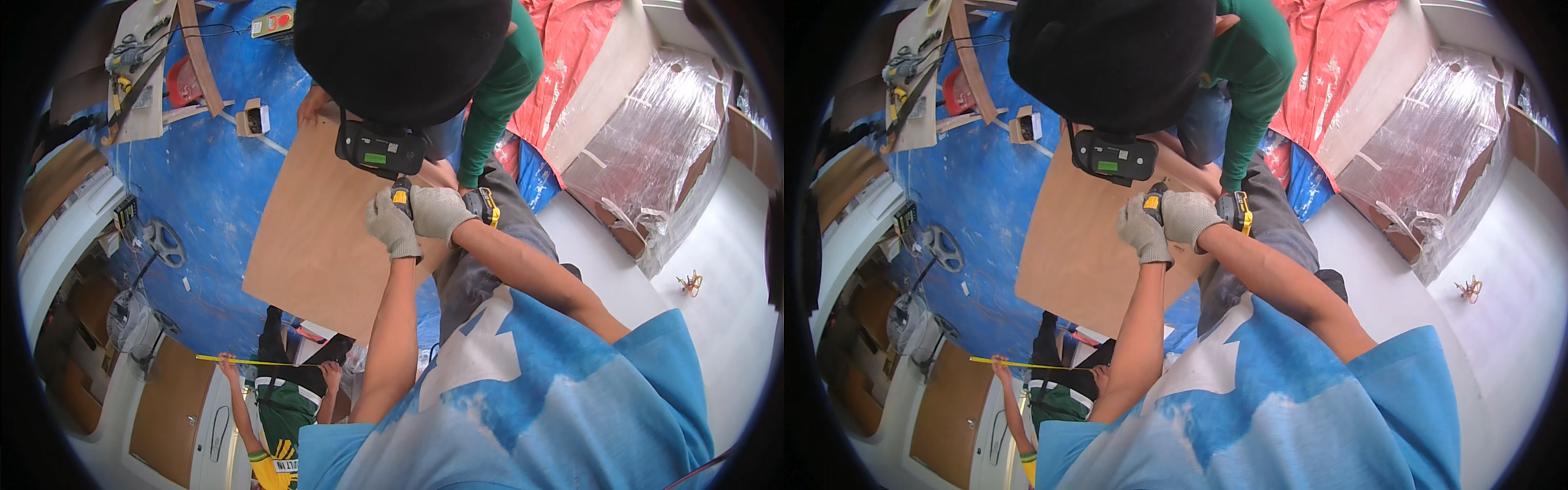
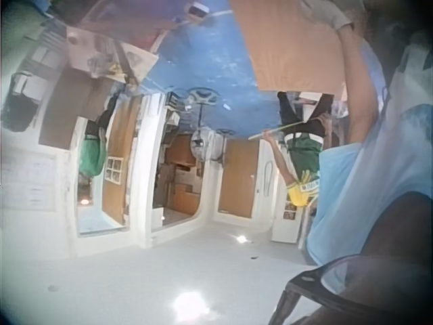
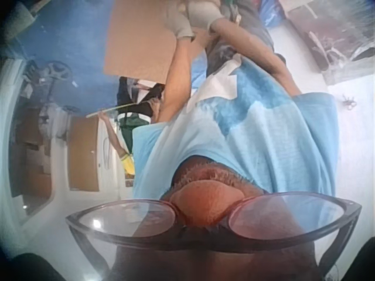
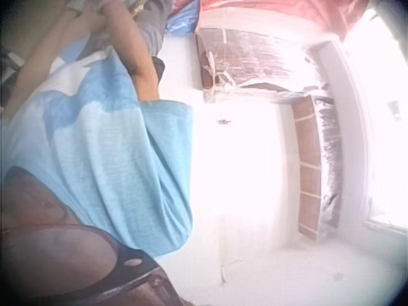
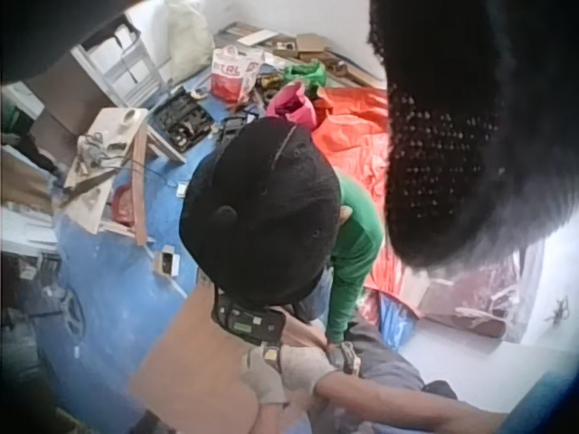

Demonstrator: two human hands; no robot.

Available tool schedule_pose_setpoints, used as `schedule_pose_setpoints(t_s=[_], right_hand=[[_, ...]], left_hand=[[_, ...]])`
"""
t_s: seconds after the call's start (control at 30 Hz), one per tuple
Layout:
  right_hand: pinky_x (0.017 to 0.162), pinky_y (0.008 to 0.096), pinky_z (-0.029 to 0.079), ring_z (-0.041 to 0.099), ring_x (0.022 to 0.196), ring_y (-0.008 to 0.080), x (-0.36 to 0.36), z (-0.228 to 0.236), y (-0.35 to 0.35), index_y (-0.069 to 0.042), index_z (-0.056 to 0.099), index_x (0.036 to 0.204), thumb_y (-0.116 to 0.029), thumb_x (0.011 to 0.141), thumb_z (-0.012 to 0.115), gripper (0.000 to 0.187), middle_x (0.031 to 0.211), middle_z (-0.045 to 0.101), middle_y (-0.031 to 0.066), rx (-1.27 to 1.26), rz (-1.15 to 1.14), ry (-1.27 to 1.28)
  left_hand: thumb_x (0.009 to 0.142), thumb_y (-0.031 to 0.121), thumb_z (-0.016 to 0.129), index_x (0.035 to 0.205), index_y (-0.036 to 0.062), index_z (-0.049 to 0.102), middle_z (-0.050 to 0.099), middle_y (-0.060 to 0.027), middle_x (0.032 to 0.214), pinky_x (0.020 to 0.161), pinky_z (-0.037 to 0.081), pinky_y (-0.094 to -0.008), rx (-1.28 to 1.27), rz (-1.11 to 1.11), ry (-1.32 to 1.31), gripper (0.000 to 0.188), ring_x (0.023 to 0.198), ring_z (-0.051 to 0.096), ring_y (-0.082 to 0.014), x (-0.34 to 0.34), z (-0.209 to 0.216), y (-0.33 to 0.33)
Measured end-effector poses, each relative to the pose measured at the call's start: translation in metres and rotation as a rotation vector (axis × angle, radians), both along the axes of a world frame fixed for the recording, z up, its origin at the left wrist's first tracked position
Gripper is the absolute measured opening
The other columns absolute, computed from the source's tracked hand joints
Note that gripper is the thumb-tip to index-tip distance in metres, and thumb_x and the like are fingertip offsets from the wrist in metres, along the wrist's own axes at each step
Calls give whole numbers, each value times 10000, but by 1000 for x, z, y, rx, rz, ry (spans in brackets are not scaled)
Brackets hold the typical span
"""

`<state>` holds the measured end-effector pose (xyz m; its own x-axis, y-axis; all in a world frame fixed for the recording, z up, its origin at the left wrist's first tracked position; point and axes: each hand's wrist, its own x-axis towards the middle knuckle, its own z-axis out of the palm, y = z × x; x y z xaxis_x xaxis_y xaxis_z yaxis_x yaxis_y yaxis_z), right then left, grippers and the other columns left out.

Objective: The person uses a power drill to drive screws into a wooden board to assemble a box-like structure, while another person holds the board steady. The person drills multiple screws along the edges and joins of the wooden pieces.

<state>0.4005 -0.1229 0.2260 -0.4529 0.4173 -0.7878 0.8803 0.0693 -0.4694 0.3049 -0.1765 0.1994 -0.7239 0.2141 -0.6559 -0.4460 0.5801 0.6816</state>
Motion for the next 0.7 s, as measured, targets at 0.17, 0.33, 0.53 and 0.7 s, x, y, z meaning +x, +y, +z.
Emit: schedule_pose_setpoints(t_s=[0.17, 0.33, 0.53, 0.7], right_hand=[[796, 468, 602, 766, 911, 350, -5, 3, 5, -41, 729, 1050, -300, 835, 731, 337, 984, 779, 180, 0, 80, -5], [789, 465, 604, 767, 907, 351, -14, -1, 9, -45, 745, 1037, -283, 836, 723, 312, 971, 780, 180, 46, 124, -3], [763, 467, 604, 770, 896, 348, -18, -5, -2, -27, 744, 1021, -237, 775, 764, 324, 945, 779, 185, 48, 178, -29], [750, 465, 605, 770, 884, 346, -19, -6, -2, -10, 733, 993, -208, 725, 800, 340, 918, 775, 189, 80, 222, 1]], left_hand=[[907, 133, 647, 917, -68, 667, 688, -142, 915, 722, 572, -398, 55, 107, -41, 202, 785, 679, -251, 0, 2, -1], [905, 122, 645, 948, -67, 669, 692, -152, 951, 746, 586, -393, 59, 163, -111, 195, 826, 691, -267, -9, -4, -1], [905, 111, 643, 972, -84, 669, 691, -162, 972, 749, 592, -389, 148, 303, -130, 208, 834, 694, -270, -8, -16, -25], [900, 127, 664, 997, -99, 662, 690, -175, 968, 736, 597, -398, 119, 288, -105, 246, 835, 700, -286, -7, -18, -30]])
